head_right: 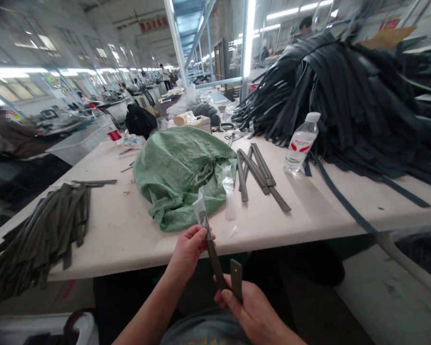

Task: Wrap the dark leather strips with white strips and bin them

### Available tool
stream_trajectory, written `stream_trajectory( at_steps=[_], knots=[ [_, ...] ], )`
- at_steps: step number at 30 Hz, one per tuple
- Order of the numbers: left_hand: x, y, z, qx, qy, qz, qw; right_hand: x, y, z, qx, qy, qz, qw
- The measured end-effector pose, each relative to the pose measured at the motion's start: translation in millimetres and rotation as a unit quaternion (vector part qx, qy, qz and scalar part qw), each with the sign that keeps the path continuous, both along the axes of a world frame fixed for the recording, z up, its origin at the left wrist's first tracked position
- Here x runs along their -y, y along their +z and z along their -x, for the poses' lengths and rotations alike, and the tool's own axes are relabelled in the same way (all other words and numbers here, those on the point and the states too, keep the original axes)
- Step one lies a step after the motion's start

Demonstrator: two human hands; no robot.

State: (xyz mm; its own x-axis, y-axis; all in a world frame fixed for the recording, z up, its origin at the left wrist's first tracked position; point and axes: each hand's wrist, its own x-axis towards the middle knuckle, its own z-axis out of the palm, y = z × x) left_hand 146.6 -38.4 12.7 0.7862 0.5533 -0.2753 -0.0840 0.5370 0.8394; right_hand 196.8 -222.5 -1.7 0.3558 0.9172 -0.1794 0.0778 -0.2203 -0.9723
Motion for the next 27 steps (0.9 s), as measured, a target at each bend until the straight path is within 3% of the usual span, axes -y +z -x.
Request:
stream_trajectory(
  at_steps=[4, 7, 9, 15, 17, 21, 27],
  knots=[
    [5, 0.6, 5, -0.006, -0.010, -0.017, 1.000, -16, -12.6, 1, -0.009, -0.060, 0.023, 0.998],
    [14, 2.2, 10, -0.002, -0.093, -0.042, 0.995, -27, 0.6, -12, 0.035, -0.086, 0.000, 0.996],
    [12, 7.6, 10, 0.013, -0.113, -0.042, 0.993, -33, 9.9, -18, 0.052, -0.080, -0.020, 0.995],
    [-17, 26.0, 2, 0.077, 0.095, -0.008, 0.992, -45, 5.1, -11, 0.001, -0.026, -0.009, 1.000],
    [-11, 20.6, 2, 0.067, 0.081, -0.012, 0.994, -52, 2.9, -11, 0.016, -0.040, -0.017, 0.999],
    [3, 9.7, 9, 0.031, -0.013, 0.010, 0.999, -65, 3.5, -15, 0.053, -0.053, -0.044, 0.996],
    [-27, 31.5, 15, 0.100, 0.160, -0.001, 0.982, -67, -1.7, -5, 0.042, -0.015, -0.023, 0.999]
  ],
)
